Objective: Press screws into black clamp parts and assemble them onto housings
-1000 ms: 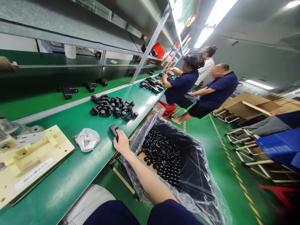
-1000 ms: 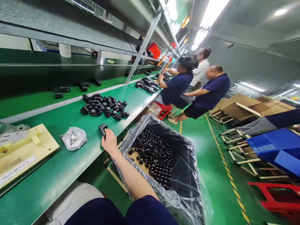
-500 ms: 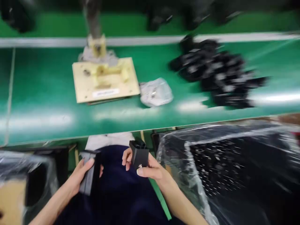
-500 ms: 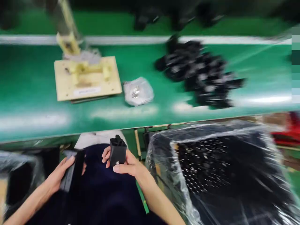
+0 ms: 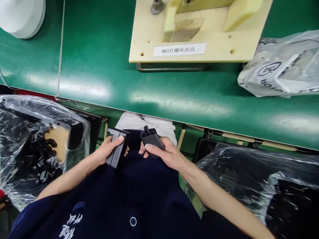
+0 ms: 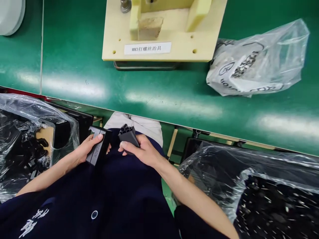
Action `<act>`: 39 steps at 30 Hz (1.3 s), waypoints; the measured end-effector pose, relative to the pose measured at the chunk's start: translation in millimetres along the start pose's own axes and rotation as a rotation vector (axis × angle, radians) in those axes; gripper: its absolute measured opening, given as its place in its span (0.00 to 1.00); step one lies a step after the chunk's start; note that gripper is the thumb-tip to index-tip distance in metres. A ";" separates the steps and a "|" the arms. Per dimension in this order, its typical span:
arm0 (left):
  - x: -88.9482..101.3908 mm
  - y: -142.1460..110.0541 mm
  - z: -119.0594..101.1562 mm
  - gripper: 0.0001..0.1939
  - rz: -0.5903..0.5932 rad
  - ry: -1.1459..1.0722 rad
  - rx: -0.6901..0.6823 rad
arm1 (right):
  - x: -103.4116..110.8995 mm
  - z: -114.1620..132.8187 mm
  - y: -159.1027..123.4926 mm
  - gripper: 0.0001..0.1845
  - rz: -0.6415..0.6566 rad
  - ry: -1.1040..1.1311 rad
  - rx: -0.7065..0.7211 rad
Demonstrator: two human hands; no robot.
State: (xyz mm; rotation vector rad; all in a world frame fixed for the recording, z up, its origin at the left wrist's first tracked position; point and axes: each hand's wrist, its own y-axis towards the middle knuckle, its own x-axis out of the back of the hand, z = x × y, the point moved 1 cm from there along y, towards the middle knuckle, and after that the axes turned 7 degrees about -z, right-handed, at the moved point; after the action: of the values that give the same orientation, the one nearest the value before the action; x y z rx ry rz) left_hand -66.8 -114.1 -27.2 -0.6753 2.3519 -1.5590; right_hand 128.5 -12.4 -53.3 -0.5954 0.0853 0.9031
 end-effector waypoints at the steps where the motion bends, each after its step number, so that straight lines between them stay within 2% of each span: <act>1: -1.2 -0.4 -0.2 0.32 0.013 0.000 0.016 | -0.6 2.7 0.9 0.16 -0.030 -0.181 0.024; 3: -4.0 -1.4 -0.1 0.35 0.021 -0.004 0.054 | -6.4 6.3 1.9 0.14 -0.030 -0.535 0.101; 5: -7.1 -2.3 1.3 0.36 0.008 0.002 0.090 | -16.6 6.9 2.8 0.15 0.028 -0.774 0.159; 10: -11.1 -3.3 7.2 0.32 -0.101 0.013 0.183 | -38.5 5.8 11.0 0.07 0.141 -1.056 0.224; 13: -10.0 -3.5 6.7 0.27 -0.160 0.004 0.204 | -40.1 11.5 18.0 0.06 0.225 -1.266 0.256; 16: -9.4 -3.6 6.6 0.27 -0.133 0.002 0.277 | -36.4 20.4 23.2 0.06 0.247 -1.456 0.209; 19: -11.6 -2.7 9.5 0.28 -0.136 -0.014 0.294 | -35.8 27.3 25.6 0.07 0.289 -1.454 0.127; 23: -15.7 -3.1 15.0 0.29 -0.254 -0.013 0.213 | -40.1 30.8 27.2 0.07 0.365 -1.415 0.035; 29: -16.1 -6.3 15.5 0.29 -0.283 0.041 -0.017 | -46.8 36.1 32.8 0.06 0.415 -1.431 0.071; 31: -15.0 -5.2 14.4 0.27 -0.303 0.040 -0.046 | -48.9 38.6 34.5 0.07 0.447 -1.468 0.086; 33: -14.7 -2.9 14.0 0.26 -0.297 0.026 0.032 | -50.7 39.9 36.3 0.10 0.468 -1.530 0.133; 35: -15.6 -0.1 14.4 0.26 -0.267 0.005 0.193 | -52.3 37.9 38.7 0.14 0.477 -1.608 0.197; 37: -16.9 2.4 14.9 0.27 -0.239 -0.032 0.332 | -54.2 31.5 41.5 0.16 0.493 -1.664 0.237; 39: -17.7 4.7 15.0 0.27 -0.220 -0.084 0.407 | -56.4 22.2 44.7 0.17 0.489 -1.700 0.263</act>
State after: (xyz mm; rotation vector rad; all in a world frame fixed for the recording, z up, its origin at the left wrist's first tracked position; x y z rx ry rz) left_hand -46.1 -115.8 -38.6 -0.8982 1.8645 -1.9799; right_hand 55.3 -20.0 -37.2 0.5974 -1.2045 1.5844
